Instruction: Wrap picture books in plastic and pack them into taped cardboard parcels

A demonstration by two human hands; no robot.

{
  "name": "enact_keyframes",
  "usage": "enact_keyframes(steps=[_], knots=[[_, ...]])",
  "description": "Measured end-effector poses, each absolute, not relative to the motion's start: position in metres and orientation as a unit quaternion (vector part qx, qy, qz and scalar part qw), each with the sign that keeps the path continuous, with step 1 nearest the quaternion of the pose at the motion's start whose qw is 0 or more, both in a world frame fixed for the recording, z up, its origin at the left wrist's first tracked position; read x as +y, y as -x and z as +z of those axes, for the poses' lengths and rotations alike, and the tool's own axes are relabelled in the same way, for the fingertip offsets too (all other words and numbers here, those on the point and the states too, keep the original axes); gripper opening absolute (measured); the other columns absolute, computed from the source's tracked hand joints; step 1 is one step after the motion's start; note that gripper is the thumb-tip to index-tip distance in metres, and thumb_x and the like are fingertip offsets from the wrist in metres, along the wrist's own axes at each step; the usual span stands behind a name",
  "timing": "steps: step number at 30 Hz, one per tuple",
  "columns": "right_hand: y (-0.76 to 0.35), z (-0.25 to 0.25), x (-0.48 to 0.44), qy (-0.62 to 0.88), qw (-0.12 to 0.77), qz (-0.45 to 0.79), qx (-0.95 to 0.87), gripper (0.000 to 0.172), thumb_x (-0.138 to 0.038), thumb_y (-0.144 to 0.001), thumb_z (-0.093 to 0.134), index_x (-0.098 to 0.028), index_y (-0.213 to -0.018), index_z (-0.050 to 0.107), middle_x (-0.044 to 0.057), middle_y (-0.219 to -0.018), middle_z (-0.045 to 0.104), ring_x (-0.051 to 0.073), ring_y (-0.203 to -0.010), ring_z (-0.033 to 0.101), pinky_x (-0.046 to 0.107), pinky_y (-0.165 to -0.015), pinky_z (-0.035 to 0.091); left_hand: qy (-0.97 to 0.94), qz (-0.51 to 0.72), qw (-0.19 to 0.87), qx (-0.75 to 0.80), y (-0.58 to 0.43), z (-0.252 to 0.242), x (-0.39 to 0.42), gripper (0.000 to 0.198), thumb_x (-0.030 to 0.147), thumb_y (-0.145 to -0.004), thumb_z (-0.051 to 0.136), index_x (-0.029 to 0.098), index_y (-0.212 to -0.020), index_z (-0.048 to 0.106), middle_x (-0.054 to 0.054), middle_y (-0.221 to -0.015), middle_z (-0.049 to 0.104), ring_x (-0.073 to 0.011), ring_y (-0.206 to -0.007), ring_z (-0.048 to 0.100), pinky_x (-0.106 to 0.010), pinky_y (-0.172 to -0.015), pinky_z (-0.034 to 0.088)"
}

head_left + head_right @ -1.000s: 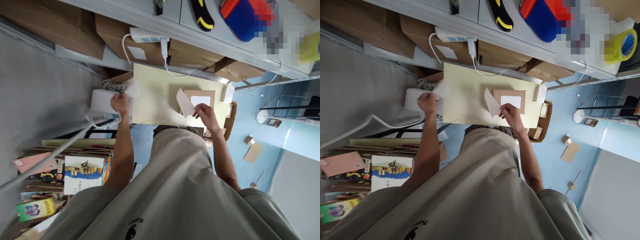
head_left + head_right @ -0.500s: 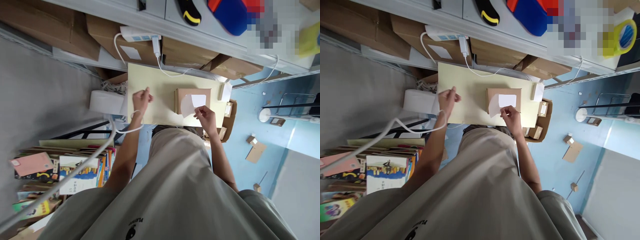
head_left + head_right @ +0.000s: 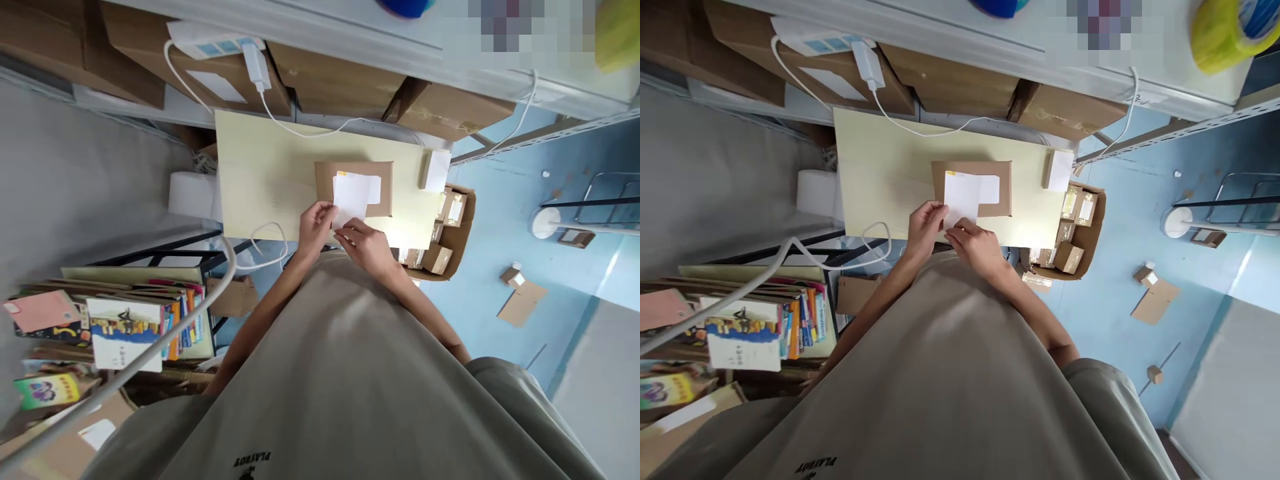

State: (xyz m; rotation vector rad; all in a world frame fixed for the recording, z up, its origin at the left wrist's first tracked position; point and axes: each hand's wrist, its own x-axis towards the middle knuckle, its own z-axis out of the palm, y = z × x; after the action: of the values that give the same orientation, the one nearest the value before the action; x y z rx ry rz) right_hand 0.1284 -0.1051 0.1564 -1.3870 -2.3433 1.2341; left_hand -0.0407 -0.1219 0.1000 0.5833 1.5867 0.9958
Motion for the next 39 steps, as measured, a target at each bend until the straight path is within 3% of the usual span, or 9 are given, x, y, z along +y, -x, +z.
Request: enact_keyframes(steps=[7,14,22,30,39], knots=[[-0.194,0.145,-0.034,0.529,0.227,0.427,-0.697,0.032,-0.051,-0.115,0.067,-0.028,-0.116,0.089,0.01,-0.123,0.078,0.023,-0.09,0.074,0.042,-0.088,0.064,-0.318,0.394,0.554,0.662,0.024,0.109,-0.132,0.05,0.071,-0.091,0.078,0.023,-0.102,0.071,-0.006,-0.104,0.08,-0.0239,-0.105,0.075,-0.034,-0.093,0.06],[-0.222,0.122,0.001,0.432,0.169,0.433,-0.773,0.025,-0.04,-0.113,0.068,-0.025,-0.103,0.085,0.007,-0.11,0.079,0.018,-0.077,0.067,0.037,-0.078,0.06,-0.384,0.396,0.525,0.648,0.013,0.104,-0.137,0.065,0.087,-0.092,0.075,0.022,-0.102,0.075,-0.008,-0.103,0.083,-0.0247,-0.097,0.077,-0.035,-0.086,0.063],[-0.24,0.121,-0.005,0.442,0.218,0.44,-0.751,0.026,-0.042,-0.113,0.063,-0.024,-0.11,0.081,0.008,-0.118,0.076,0.017,-0.077,0.066,0.038,-0.077,0.061,-0.387,0.401,0.516,0.65,-0.002,0.1,-0.141,0.059,0.081,-0.097,0.073,0.023,-0.105,0.076,-0.008,-0.107,0.083,-0.0241,-0.097,0.077,-0.035,-0.086,0.063],[-0.247,0.129,-0.002,0.422,0.209,0.44,-0.765,0.023,-0.039,-0.109,0.067,-0.024,-0.098,0.081,0.006,-0.107,0.076,0.016,-0.074,0.064,0.038,-0.077,0.06,-0.395,0.401,0.52,0.642,-0.004,0.099,-0.138,0.057,0.078,-0.098,0.074,0.021,-0.106,0.076,-0.008,-0.106,0.083,-0.0245,-0.1,0.078,-0.036,-0.088,0.063],[-0.243,0.14,-0.009,0.416,0.188,0.424,-0.782,0.023,-0.042,-0.11,0.069,-0.025,-0.1,0.08,0.005,-0.106,0.076,0.016,-0.074,0.065,0.036,-0.073,0.06,-0.406,0.395,0.537,0.625,0.004,0.094,-0.143,0.058,0.078,-0.1,0.071,0.022,-0.11,0.076,-0.01,-0.112,0.084,-0.0271,-0.107,0.079,-0.04,-0.097,0.065]])
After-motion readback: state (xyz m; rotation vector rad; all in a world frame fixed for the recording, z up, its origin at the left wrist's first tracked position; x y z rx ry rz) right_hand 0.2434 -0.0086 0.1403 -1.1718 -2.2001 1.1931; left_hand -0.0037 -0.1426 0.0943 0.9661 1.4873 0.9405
